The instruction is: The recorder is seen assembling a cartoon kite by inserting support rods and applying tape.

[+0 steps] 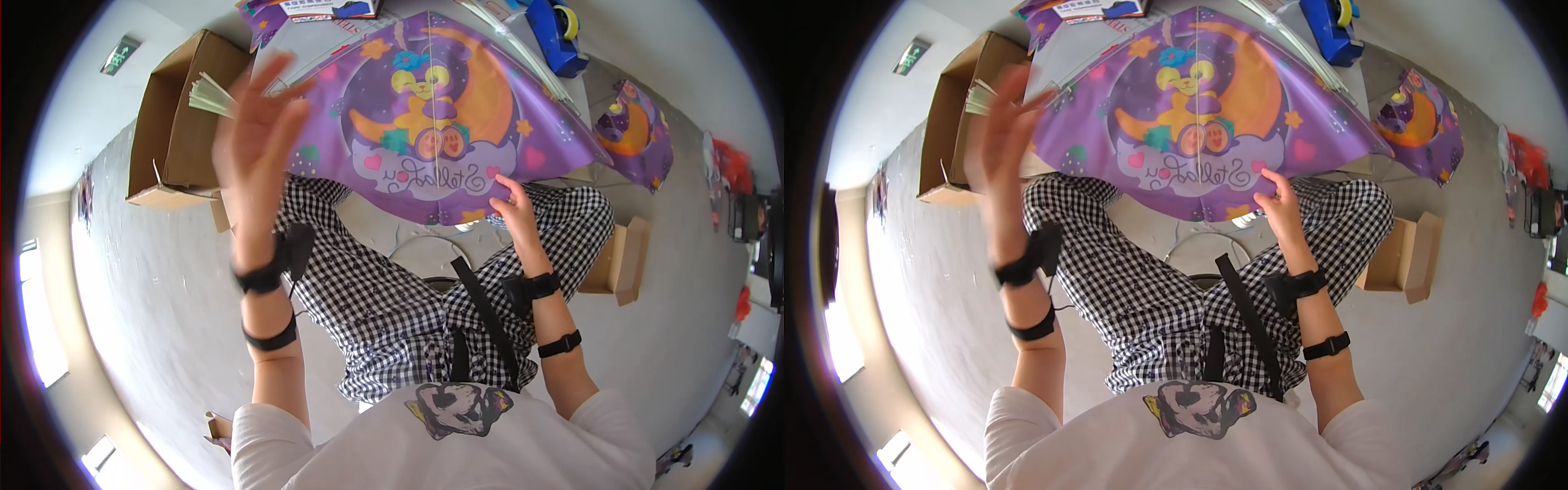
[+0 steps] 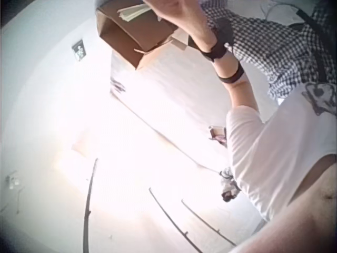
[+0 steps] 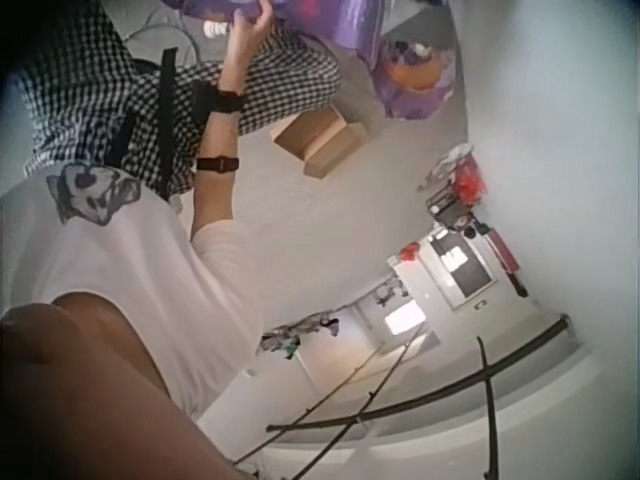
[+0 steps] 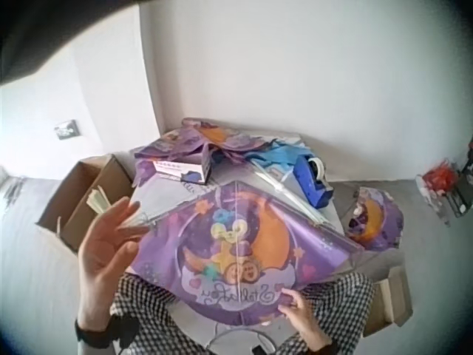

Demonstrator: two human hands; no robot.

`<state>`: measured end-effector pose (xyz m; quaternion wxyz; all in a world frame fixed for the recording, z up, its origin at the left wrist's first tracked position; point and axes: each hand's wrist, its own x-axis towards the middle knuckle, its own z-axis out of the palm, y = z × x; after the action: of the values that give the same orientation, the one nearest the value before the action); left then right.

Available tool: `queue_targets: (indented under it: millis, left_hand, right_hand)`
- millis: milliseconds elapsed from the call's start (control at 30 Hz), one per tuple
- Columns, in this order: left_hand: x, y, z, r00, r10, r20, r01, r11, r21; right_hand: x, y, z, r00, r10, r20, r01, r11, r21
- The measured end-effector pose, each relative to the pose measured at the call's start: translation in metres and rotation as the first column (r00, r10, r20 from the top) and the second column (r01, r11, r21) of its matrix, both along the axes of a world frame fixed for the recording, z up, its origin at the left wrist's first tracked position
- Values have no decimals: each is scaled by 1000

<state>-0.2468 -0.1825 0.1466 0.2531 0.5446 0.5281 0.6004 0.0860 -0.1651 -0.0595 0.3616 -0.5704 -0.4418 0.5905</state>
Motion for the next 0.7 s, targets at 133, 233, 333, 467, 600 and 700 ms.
queue_targets:
  millis: [133, 233, 333, 467, 600, 700]
  left_hand:
    - [-13, -74, 102, 908, 171, -383, 23, 892, 452]
    - [-7, -96, 111, 869, 243, -431, 70, 801, 594]
    - [5, -91, 96, 857, 277, -434, 32, 812, 583]
    - [15, -111, 100, 841, 300, -450, 29, 807, 591]
    - [-12, -113, 101, 816, 338, -469, 38, 778, 628]
    - [4, -95, 102, 790, 404, -461, 55, 702, 710]
  right_hand:
    - [-7, -9, 9, 992, 115, 53, -110, 990, -92]
    - [-9, -12, 12, 991, 125, 37, -120, 986, -120]
    - [-1, -13, 8, 995, 91, 48, -86, 991, -104]
    - [2, -10, 6, 998, 53, 22, -51, 994, -96]
    - [4, -12, 7, 999, 50, -11, -50, 995, -85]
    - [20, -13, -5, 998, 49, 35, -48, 998, -31]
